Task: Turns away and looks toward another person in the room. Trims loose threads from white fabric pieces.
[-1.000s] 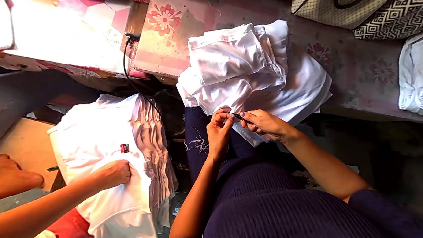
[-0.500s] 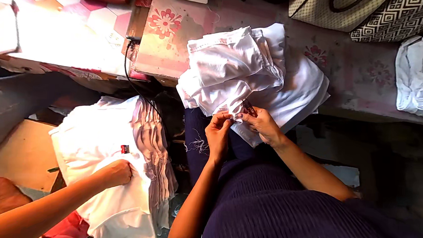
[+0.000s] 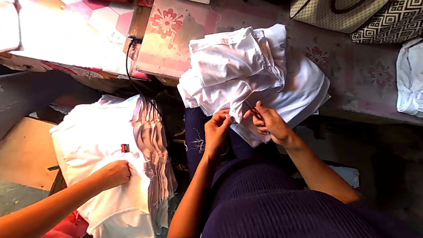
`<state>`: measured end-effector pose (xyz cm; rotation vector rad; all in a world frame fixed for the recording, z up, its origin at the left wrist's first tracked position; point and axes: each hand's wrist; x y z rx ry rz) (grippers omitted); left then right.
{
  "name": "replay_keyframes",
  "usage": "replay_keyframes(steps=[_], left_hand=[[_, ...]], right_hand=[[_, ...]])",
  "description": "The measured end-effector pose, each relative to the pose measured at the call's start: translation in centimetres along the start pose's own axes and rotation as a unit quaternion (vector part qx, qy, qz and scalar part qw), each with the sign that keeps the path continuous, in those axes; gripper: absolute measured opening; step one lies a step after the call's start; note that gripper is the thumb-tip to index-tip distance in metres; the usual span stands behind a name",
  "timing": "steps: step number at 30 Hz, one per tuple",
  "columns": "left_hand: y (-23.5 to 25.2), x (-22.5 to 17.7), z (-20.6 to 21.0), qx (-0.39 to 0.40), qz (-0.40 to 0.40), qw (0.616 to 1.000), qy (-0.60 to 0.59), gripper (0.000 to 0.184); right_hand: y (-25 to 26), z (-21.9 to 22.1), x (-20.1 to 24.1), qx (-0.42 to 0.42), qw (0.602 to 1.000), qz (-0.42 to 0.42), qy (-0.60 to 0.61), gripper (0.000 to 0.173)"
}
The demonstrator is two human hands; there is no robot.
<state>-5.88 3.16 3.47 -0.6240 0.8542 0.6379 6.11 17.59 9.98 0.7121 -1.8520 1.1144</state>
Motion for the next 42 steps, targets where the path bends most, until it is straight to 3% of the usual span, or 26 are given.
replay_keyframes(steps=[2,4,11,21,34,37,39,42], left_hand=[[-0.1,-0.3,0.0,0.004,-0.022,0.998,-0.054,0.013],[-0.4,-0.6,0.4,0.003,-0.037,0.995,-0.091,0.016],[-0.7,-1.2,0.6,-0.005,-0.044,0.993,-0.106,0.019],[-1.2,-1.0,0.8,-0.014,-0.024,0.994,-0.104,0.018],[-1.6,-1.4,0.8,-0.041,-0.033,0.989,-0.135,0.019],[-1.9,-1.9,0.4,-0.052,-0.054,0.983,-0.166,0.022],[-2.1,-2.0,0.4,-0.06,-0.066,0.979,-0.185,0.022],[-2.1,-1.8,0.6,-0.063,-0.074,0.975,-0.2,0.021]], right_hand=[[-0.7,-0.8,1.4,0.1,0.99,0.046,0.086,0.049],[-0.7,-0.9,1.6,0.163,0.979,0.078,0.094,0.044],[0.2,0.2,0.3,0.177,0.975,0.111,0.08,0.043],[0.3,1.7,0.0,0.114,0.984,0.091,0.1,0.036],[-0.3,0.9,0.2,0.108,0.987,0.054,0.102,0.036],[-0.6,0.7,0.1,0.018,0.997,-0.001,0.072,0.042],[0.0,1.3,-0.8,-0.087,0.996,-0.022,0.022,0.033],[1.2,2.3,-1.5,-0.105,0.994,0.015,0.025,0.02]])
Point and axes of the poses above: each hand's wrist, its own y-axis towards the middle knuckle, its own z-axis out of the palm, x = y × z, and after that the axes turned 15 degrees about -y, right-handed
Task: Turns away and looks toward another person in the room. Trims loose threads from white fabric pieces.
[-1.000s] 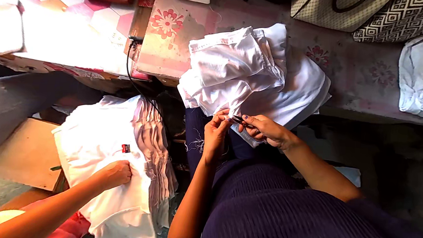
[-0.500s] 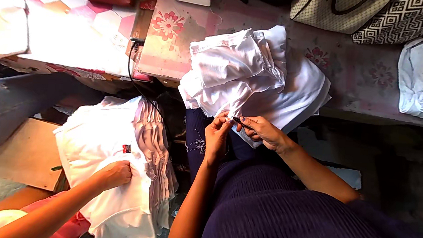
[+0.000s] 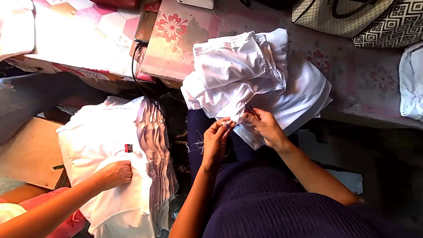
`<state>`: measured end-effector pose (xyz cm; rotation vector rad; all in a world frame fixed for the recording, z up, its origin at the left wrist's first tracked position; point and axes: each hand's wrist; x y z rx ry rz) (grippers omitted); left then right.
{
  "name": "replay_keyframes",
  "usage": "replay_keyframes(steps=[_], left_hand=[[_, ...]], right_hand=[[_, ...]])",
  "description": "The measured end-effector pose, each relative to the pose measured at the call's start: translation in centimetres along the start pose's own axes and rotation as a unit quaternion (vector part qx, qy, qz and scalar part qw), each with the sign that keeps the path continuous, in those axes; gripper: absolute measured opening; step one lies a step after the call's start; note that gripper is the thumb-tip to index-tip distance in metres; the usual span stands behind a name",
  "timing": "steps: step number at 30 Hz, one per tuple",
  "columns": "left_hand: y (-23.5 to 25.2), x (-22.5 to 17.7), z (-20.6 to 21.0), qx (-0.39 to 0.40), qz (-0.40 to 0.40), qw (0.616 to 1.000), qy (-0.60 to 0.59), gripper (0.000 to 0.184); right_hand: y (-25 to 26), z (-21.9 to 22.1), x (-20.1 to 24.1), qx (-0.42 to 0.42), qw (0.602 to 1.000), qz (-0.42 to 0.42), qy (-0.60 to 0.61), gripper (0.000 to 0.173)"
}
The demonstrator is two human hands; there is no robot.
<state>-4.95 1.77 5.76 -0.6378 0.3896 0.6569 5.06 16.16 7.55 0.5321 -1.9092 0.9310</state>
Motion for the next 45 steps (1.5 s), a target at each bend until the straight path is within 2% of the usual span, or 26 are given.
replay_keyframes(steps=[4,7,8,10,11,12,13,14,17,20,24,31,35,38,39,42,45], left_hand=[[-0.2,-1.2,-1.0,-0.019,0.026,0.999,0.026,0.018],[0.4,-3.9,-4.3,-0.048,0.167,0.972,0.156,0.01],[0.9,-5.0,-5.8,-0.065,0.231,0.944,0.226,0.006],[1.7,-6.8,-8.0,-0.111,0.339,0.841,0.408,0.012],[1.8,-7.4,-8.4,-0.122,0.352,0.789,0.489,0.019],[1.7,-7.8,-8.1,-0.113,0.336,0.761,0.543,0.028],[1.5,-7.8,-7.1,-0.09,0.312,0.757,0.567,0.035],[1.2,-7.4,-5.8,-0.06,0.305,0.76,0.571,0.036],[0.6,-4.0,-1.8,0.075,0.338,0.793,0.501,0.021],[1.5,-0.8,0.0,0.137,0.355,0.805,0.456,0.016],[2.5,0.5,-0.1,0.137,0.337,0.828,0.427,0.016],[3.6,2.1,-0.6,0.161,0.268,0.879,0.36,0.008],[3.2,1.7,-0.7,0.15,0.177,0.927,0.296,0.003],[3.0,0.8,-1.0,0.122,0.117,0.963,0.211,0.01],[2.8,0.6,-1.1,0.115,0.102,0.97,0.187,0.011],[2.6,0.3,-1.5,0.116,0.093,0.976,0.156,0.011],[2.2,0.4,-1.5,0.125,0.119,0.97,0.172,0.011]], right_hand=[[0.2,1.2,0.5,0.02,0.993,0.052,0.1,0.008],[0.1,1.0,0.7,0.023,0.991,0.047,0.124,0.006],[0.1,0.9,0.7,0.025,0.991,0.045,0.128,0.007],[0.2,0.7,0.5,0.034,0.989,0.046,0.136,0.006],[0.2,0.7,0.5,0.04,0.988,0.047,0.139,0.005],[0.2,0.8,0.4,0.045,0.988,0.048,0.14,0.005],[0.2,0.9,0.4,0.049,0.988,0.049,0.14,0.004],[0.2,1.0,0.4,0.05,0.987,0.05,0.141,0.004],[0.3,1.2,0.4,0.052,0.987,0.052,0.146,0.005],[0.3,1.8,0.4,0.033,0.987,0.051,0.147,0.006],[0.2,1.9,0.1,-0.002,0.984,0.044,0.172,0.01],[0.5,1.6,-0.2,0.038,0.98,0.026,0.194,0.012],[0.7,0.6,-0.5,0.057,0.984,0.017,0.166,0.012],[0.7,0.2,-1.1,0.056,0.987,0.015,0.147,0.012],[0.6,0.0,-1.2,0.058,0.989,0.012,0.139,0.017],[-0.4,-1.4,0.1,0.053,0.991,0.006,0.123,0.046],[-1.9,-3.2,2.5,0.121,0.987,0.013,0.107,0.05]])
Point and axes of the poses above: each hand's wrist, its own y-axis towards the middle knuckle, its own z-axis out of the palm, x = y × z, and after that the axes turned 15 degrees about -y, right-handed
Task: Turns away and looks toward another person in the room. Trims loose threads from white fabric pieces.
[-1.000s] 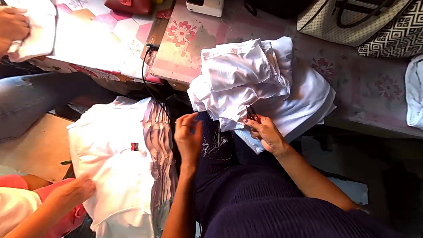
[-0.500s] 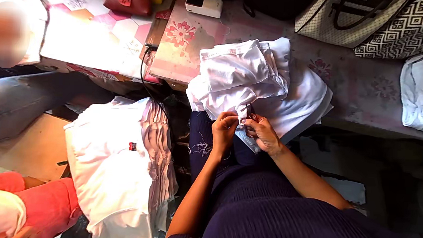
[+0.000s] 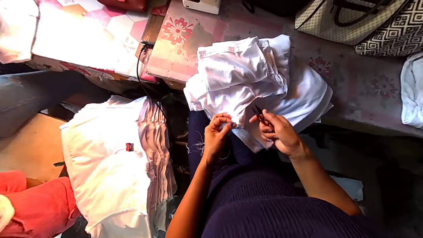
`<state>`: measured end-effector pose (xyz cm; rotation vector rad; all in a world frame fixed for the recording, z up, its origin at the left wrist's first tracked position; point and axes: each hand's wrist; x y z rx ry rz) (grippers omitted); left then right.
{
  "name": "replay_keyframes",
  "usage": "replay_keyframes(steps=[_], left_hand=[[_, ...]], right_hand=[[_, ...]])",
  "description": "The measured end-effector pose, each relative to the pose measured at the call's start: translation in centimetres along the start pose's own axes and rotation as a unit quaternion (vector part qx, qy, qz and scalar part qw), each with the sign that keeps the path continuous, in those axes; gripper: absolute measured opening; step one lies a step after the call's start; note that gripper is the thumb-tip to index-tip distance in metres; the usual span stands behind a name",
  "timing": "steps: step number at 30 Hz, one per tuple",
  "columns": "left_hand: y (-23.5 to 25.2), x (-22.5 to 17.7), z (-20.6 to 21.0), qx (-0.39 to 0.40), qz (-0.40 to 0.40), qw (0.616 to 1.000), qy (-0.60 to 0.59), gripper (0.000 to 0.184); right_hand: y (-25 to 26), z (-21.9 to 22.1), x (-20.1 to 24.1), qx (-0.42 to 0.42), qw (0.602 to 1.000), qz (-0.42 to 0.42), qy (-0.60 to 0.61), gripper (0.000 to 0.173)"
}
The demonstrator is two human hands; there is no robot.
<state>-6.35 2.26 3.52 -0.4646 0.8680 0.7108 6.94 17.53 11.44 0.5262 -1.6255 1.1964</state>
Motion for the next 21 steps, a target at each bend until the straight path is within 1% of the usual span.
replay_keyframes(steps=[3,6,8,13,17,19,20,21], left_hand=[[-0.3,-0.1,0.5,0.017,0.03,0.999,0.023,0.01],[-0.5,-0.5,0.5,0.051,0.064,0.996,0.045,0.009],[-0.9,-0.9,0.1,0.07,0.073,0.994,0.05,0.009],[-1.4,-0.7,-0.9,0.07,0.061,0.994,0.049,0.008],[-1.4,-0.6,-0.2,0.07,0.071,0.993,0.059,0.008],[-1.4,-0.7,0.0,0.052,0.087,0.99,0.101,0.007],[-1.5,-0.8,-0.1,0.033,0.087,0.986,0.139,0.007],[-1.6,-1.0,-0.3,0.016,0.068,0.981,0.181,0.009]], right_hand=[[-0.6,-0.1,1.0,0.082,0.995,0.057,-0.022,0.045],[0.2,0.4,0.3,0.109,0.989,0.099,-0.026,0.042],[0.6,0.6,-0.2,0.119,0.986,0.112,-0.015,0.042],[0.6,0.2,-0.5,0.14,0.985,0.095,-0.019,0.043],[0.4,0.0,-0.3,0.177,0.98,0.094,-0.014,0.042],[0.2,0.0,-0.3,0.156,0.985,0.069,-0.021,0.042],[0.1,-0.1,-0.3,0.135,0.989,0.044,-0.034,0.041],[0.0,-0.1,-0.4,0.107,0.993,0.015,-0.046,0.039]])
Point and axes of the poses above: each hand's wrist, its own y-axis towards the middle knuckle, its own z-axis out of the palm, x = y × z, and after that the axes turned 15 degrees about -y, right-handed
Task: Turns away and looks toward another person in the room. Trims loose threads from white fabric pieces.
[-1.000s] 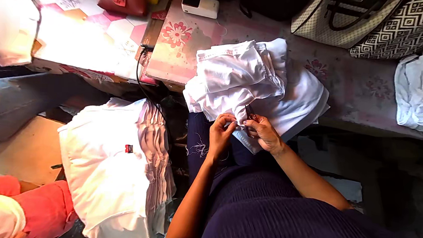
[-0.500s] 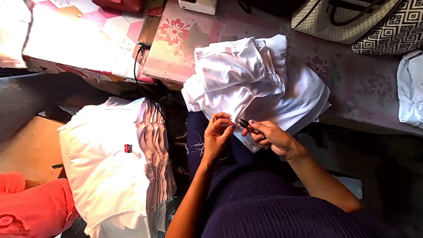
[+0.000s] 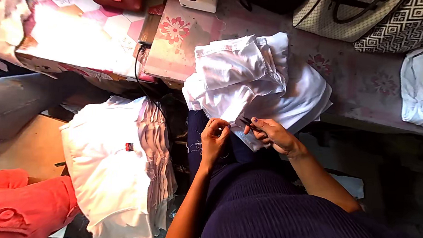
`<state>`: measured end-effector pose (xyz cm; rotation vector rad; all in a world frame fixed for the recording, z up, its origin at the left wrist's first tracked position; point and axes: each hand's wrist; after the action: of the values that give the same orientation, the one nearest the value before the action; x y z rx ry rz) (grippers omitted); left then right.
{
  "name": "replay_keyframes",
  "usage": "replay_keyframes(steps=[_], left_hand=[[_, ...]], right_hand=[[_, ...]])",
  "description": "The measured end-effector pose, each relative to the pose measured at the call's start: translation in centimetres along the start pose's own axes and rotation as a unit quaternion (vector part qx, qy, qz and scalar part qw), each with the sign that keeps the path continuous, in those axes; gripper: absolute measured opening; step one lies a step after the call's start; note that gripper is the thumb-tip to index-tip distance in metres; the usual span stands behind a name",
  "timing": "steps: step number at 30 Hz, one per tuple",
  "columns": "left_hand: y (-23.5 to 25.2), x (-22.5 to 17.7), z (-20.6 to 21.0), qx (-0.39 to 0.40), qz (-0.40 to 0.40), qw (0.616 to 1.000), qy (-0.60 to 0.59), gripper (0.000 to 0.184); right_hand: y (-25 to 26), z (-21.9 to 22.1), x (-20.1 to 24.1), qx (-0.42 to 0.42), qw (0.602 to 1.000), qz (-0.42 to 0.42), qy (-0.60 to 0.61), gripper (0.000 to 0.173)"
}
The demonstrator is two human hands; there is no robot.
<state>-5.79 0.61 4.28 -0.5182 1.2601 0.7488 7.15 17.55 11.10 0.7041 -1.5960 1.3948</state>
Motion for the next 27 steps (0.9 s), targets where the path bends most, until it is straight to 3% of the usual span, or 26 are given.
replay_keyframes(steps=[3,6,9,12,15,17,21,27], left_hand=[[-0.5,-0.7,-0.6,0.038,-0.142,0.984,0.1,0.023],[-0.8,-0.1,0.7,-0.002,-0.123,0.989,0.079,0.032],[0.7,-0.3,2.4,-0.097,-0.115,0.982,-0.114,0.019],[2.6,-1.9,3.4,-0.177,-0.218,0.893,-0.352,0.019],[3.0,-3.0,3.8,-0.193,-0.294,0.833,-0.426,0.018],[2.8,-3.5,4.1,-0.195,-0.305,0.824,-0.435,0.018],[2.5,-3.9,4.7,-0.206,-0.315,0.815,-0.44,0.015],[2.5,-4.7,5.0,-0.218,-0.309,0.811,-0.446,0.015]], right_hand=[[-0.1,0.0,-0.7,-0.106,0.992,-0.058,-0.039,0.023],[0.4,0.8,-1.0,-0.155,0.982,-0.083,-0.066,0.011],[0.7,1.8,-0.7,-0.144,0.98,-0.103,-0.086,0.034],[0.7,1.7,-0.5,-0.148,0.969,-0.13,-0.148,0.034],[0.7,1.1,-1.6,-0.218,0.9,-0.2,-0.319,0.036],[0.9,1.2,-2.4,-0.269,0.835,-0.236,-0.417,0.041],[1.4,1.7,-3.2,-0.332,0.744,-0.28,-0.507,0.041],[1.1,1.4,-3.3,-0.369,0.679,-0.304,-0.557,0.038]])
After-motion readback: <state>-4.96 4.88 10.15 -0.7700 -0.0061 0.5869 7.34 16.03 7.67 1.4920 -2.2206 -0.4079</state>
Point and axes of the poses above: each hand's wrist, its own y-axis towards the middle knuckle, its own z-axis out of the palm, x = y × z, and after that the axes turned 15 degrees about -y, right-handed
